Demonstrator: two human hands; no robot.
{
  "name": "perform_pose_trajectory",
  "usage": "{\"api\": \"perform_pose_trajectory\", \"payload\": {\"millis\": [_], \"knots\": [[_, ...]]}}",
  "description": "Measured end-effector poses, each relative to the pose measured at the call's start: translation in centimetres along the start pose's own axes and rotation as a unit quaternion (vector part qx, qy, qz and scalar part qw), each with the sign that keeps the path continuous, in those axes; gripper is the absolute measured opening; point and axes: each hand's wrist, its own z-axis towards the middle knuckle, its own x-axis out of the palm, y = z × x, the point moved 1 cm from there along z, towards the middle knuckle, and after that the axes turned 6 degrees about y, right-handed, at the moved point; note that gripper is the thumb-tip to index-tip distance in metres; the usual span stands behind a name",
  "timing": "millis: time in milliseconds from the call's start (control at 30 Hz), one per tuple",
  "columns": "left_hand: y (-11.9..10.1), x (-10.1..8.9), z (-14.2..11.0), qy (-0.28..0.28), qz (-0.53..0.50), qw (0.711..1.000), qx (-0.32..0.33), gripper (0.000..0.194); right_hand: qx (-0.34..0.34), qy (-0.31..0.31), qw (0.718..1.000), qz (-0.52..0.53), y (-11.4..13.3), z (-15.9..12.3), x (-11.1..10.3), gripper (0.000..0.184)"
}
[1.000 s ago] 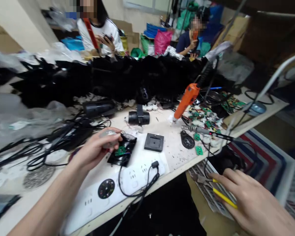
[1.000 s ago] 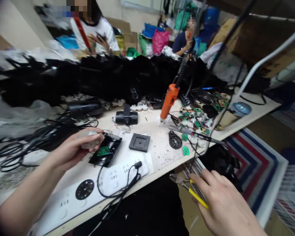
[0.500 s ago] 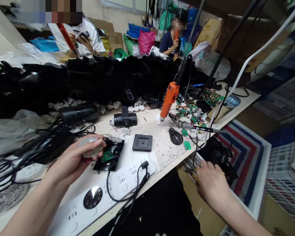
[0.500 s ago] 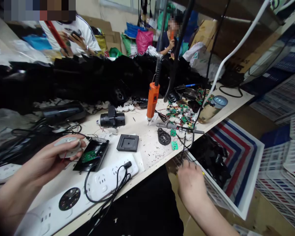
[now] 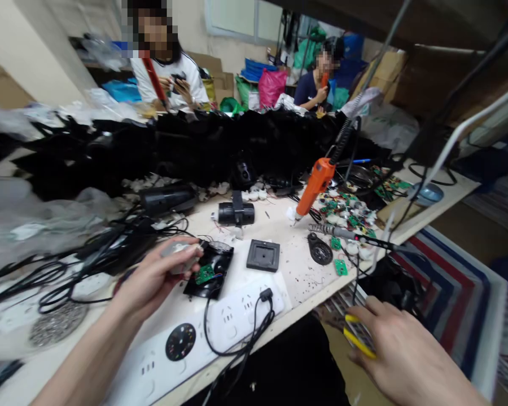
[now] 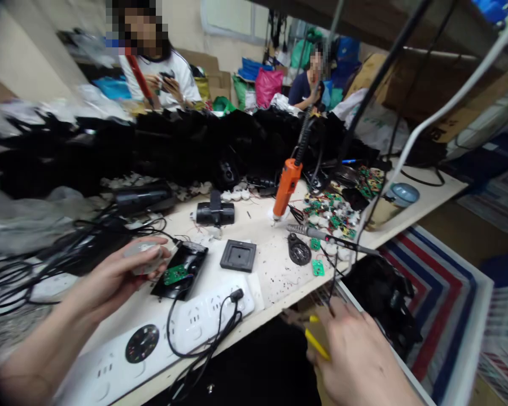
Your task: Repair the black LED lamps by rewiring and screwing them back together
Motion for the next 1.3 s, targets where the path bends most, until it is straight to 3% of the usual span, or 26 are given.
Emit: {"api": "perform_pose_trajectory", "payload": {"millis": [100,167,233,300,400,533,667,767,900,1000,1067,1133,1200,1300], "knots": [[0.6,0.2,-0.1,-0.030,-0.069,0.997,0.015,0.039,-0.066,-0.066,0.991,0.092,2.7,2.8,-1.8,0.036],[1.1,0.4,-0.2,-0.036,-0.122,0.992,0.026,0.030,-0.090,-0.132,0.979,0.127,5.2,6.5,-3.3,0.037],[1.7,0.7,-0.6,-0.031,-0.157,0.987,0.033,0.025,-0.128,-0.162,0.961,0.182,8.2,11.3,-4.9,0.041],[2.2,1.0,-1.1,-0.025,-0.168,0.985,0.036,0.028,-0.183,-0.129,0.951,0.215,11.3,16.6,-6.0,0.046],[2.9,1.3,-2.3,-0.026,-0.166,0.985,0.041,0.040,-0.309,0.021,0.941,0.136,16.0,23.8,-6.5,0.040],[3.8,1.5,-3.6,-0.053,-0.156,0.985,0.058,0.051,-0.422,0.119,0.895,0.079,20.9,28.6,-5.3,0.030],[4.3,1.5,-4.0,-0.078,-0.168,0.980,0.068,0.054,-0.465,0.119,0.875,0.058,23.5,28.7,-3.3,0.040],[4.3,1.4,-3.9,-0.082,-0.190,0.976,0.072,0.055,-0.465,0.092,0.876,0.090,23.6,28.2,-2.5,0.045],[4.1,1.1,-3.4,-0.085,-0.221,0.968,0.080,0.056,-0.423,0.023,0.888,0.177,21.3,26.8,-3.3,0.029],[4.0,0.9,-3.1,-0.079,-0.235,0.964,0.094,0.052,-0.386,-0.019,0.890,0.242,18.8,24.0,-4.1,0.027],[3.8,1.1,-2.9,-0.064,-0.237,0.963,0.112,0.048,-0.385,-0.017,0.866,0.319,17.5,21.7,-4.3,0.021],[3.5,1.4,-2.7,-0.052,-0.240,0.960,0.132,0.042,-0.389,-0.010,0.842,0.373,16.7,19.6,-3.9,0.032],[3.3,1.9,-2.6,-0.041,-0.249,0.958,0.138,0.038,-0.380,-0.021,0.837,0.392,16.3,18.4,-3.4,0.040],[3.1,2.5,-2.4,-0.010,-0.263,0.956,0.130,0.040,-0.344,-0.053,0.841,0.415,16.1,18.1,-2.5,0.031]]}}
